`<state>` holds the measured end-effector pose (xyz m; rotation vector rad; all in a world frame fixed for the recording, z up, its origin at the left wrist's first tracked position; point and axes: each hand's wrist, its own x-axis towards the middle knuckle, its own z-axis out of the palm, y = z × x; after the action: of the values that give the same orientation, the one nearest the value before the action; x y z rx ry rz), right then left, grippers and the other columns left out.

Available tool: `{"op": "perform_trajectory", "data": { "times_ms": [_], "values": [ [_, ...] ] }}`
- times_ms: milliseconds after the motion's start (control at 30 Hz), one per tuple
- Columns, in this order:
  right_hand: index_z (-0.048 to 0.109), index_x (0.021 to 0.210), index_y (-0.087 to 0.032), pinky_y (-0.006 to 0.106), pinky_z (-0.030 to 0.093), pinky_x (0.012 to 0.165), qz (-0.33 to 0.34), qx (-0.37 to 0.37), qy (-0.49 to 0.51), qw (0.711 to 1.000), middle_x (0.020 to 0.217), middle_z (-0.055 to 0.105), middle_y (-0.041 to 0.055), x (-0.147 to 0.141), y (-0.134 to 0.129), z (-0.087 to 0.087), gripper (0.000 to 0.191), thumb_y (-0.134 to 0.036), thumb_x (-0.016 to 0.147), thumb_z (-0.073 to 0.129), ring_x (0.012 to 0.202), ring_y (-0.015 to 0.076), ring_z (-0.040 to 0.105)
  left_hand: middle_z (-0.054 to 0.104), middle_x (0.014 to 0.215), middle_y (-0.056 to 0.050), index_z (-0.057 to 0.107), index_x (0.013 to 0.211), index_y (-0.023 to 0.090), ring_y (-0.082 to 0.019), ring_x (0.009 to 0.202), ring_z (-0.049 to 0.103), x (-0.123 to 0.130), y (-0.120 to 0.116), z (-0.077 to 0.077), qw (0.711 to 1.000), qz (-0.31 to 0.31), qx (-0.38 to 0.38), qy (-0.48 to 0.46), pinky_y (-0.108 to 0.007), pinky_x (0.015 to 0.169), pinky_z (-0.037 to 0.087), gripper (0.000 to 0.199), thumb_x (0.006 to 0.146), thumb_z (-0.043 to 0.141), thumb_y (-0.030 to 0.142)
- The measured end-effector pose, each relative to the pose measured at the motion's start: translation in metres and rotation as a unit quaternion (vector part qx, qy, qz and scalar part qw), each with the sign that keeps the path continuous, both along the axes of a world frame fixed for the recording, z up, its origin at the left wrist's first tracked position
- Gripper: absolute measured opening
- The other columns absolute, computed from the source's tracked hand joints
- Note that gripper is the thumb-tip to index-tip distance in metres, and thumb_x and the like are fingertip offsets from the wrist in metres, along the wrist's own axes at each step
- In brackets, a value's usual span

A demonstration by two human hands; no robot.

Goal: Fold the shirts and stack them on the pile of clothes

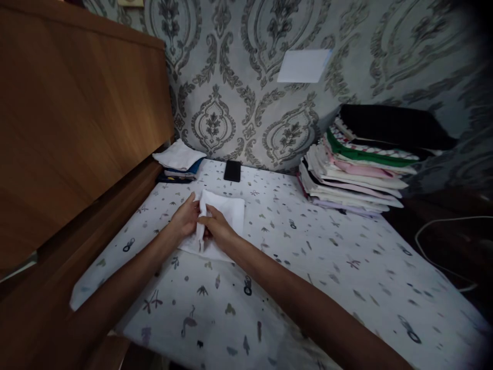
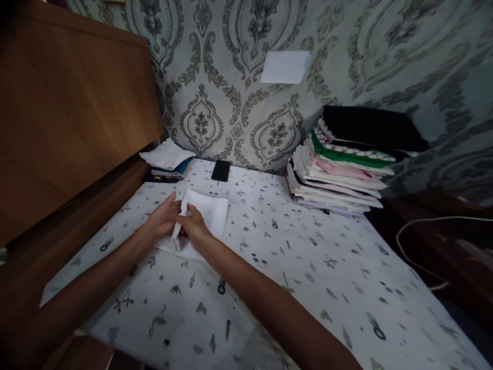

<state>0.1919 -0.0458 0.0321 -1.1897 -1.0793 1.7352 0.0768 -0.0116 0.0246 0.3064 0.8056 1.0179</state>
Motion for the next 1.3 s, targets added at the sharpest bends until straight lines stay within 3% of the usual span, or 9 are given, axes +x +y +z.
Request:
{"op": "perform_trajectory", "data": {
  "times_ms": [233, 400, 533, 600, 700, 767, 833, 1033, 1300],
  "values": [
    [0.033, 0.147, -0.012, 0.018, 0.036, 0.036, 0.002, 0.014, -0.086, 0.996, 0.046, 0.048, -0.0122, -0.016, 0.006, -0.003, 0.077, -0.013, 0.076, 0.061, 0.038, 0.0106, 0.044, 0.069, 0.066, -0.010, 0.066, 0.085, 0.010, -0.022, 0.053, 0.065, -0.020, 0.017, 0.000, 0.977, -0.115, 0.056, 0.169, -0.034, 0.054, 0.055, 0.029, 0.095, 0.052, 0.034],
    [0.022, 0.152, -0.011, 0.020, 0.039, 0.037, 0.015, 0.000, -0.069, 0.997, 0.052, 0.054, -0.0099, -0.017, 0.005, -0.006, 0.087, -0.016, 0.077, 0.067, 0.041, 0.0125, 0.048, 0.065, 0.059, -0.004, 0.060, 0.070, 0.012, -0.014, 0.051, 0.061, -0.031, 0.030, -0.004, 0.955, -0.090, 0.109, 0.261, -0.024, 0.052, 0.049, 0.012, 0.074, 0.071, 0.012],
    [0.033, 0.147, -0.012, 0.025, 0.047, 0.047, 0.047, 0.054, -0.105, 0.992, 0.064, 0.057, -0.0060, -0.007, -0.002, -0.004, 0.068, -0.017, 0.084, 0.059, 0.050, 0.0135, 0.054, 0.059, 0.055, 0.003, 0.059, 0.066, 0.014, -0.009, 0.047, 0.055, -0.033, 0.036, -0.008, 0.942, -0.068, 0.126, 0.305, -0.020, 0.048, 0.041, 0.018, 0.064, 0.073, 0.004],
    [0.045, 0.141, -0.014, 0.030, 0.052, 0.060, 0.067, 0.162, -0.189, 0.966, 0.073, 0.060, -0.0020, 0.000, -0.004, -0.002, 0.055, -0.016, 0.087, 0.055, 0.060, 0.0154, 0.059, 0.056, 0.052, 0.004, 0.058, 0.065, 0.015, -0.009, 0.044, 0.051, -0.033, 0.037, -0.008, 0.934, -0.062, 0.127, 0.329, -0.020, 0.046, 0.038, 0.018, 0.064, 0.074, 0.008],
    [0.061, 0.126, -0.016, 0.040, 0.050, 0.086, 0.090, 0.363, -0.358, 0.855, 0.097, 0.066, 0.0082, 0.011, -0.005, 0.000, 0.039, -0.014, 0.088, 0.053, 0.091, 0.0222, 0.062, 0.050, 0.047, 0.005, 0.057, 0.065, 0.017, -0.009, 0.040, 0.045, -0.031, 0.041, -0.007, 0.918, -0.054, 0.127, 0.371, -0.021, 0.042, 0.033, 0.019, 0.069, 0.075, 0.020],
    [0.066, 0.121, -0.015, 0.044, 0.045, 0.097, 0.124, 0.433, -0.429, 0.783, 0.118, 0.064, 0.0138, 0.015, -0.006, -0.002, 0.033, -0.016, 0.090, 0.055, 0.109, 0.0271, 0.057, 0.048, 0.046, 0.006, 0.059, 0.067, 0.017, -0.009, 0.039, 0.042, -0.029, 0.046, -0.006, 0.904, -0.051, 0.131, 0.403, -0.021, 0.040, 0.029, 0.021, 0.072, 0.075, 0.028],
    [0.067, 0.121, -0.016, 0.046, 0.041, 0.101, 0.168, 0.457, -0.458, 0.744, 0.132, 0.059, 0.0152, 0.016, -0.008, -0.006, 0.031, -0.023, 0.092, 0.058, 0.120, 0.0296, 0.052, 0.046, 0.046, 0.006, 0.061, 0.070, 0.016, -0.009, 0.039, 0.041, -0.027, 0.053, -0.006, 0.885, -0.049, 0.142, 0.441, -0.021, 0.040, 0.027, 0.022, 0.073, 0.075, 0.032],
    [0.067, 0.124, -0.019, 0.046, 0.038, 0.103, 0.236, 0.487, -0.465, 0.701, 0.129, 0.062, 0.0129, 0.016, -0.012, -0.014, 0.032, -0.028, 0.095, 0.057, 0.120, 0.0282, 0.053, 0.045, 0.045, 0.007, 0.066, 0.078, 0.016, -0.011, 0.046, 0.046, -0.026, 0.074, -0.014, 0.812, -0.037, 0.173, 0.556, -0.021, 0.046, 0.032, 0.020, 0.072, 0.076, 0.033],
    [0.065, 0.128, -0.022, 0.051, 0.034, 0.109, 0.247, 0.481, -0.437, 0.719, 0.138, 0.059, 0.0140, 0.018, -0.011, -0.016, 0.035, -0.025, 0.096, 0.053, 0.128, 0.0283, 0.052, 0.065, 0.071, -0.003, 0.063, 0.069, 0.021, -0.021, 0.082, 0.062, -0.026, 0.075, -0.013, 0.704, -0.031, 0.211, 0.678, -0.025, 0.066, 0.041, 0.012, 0.074, 0.073, 0.025]
  ]
}}
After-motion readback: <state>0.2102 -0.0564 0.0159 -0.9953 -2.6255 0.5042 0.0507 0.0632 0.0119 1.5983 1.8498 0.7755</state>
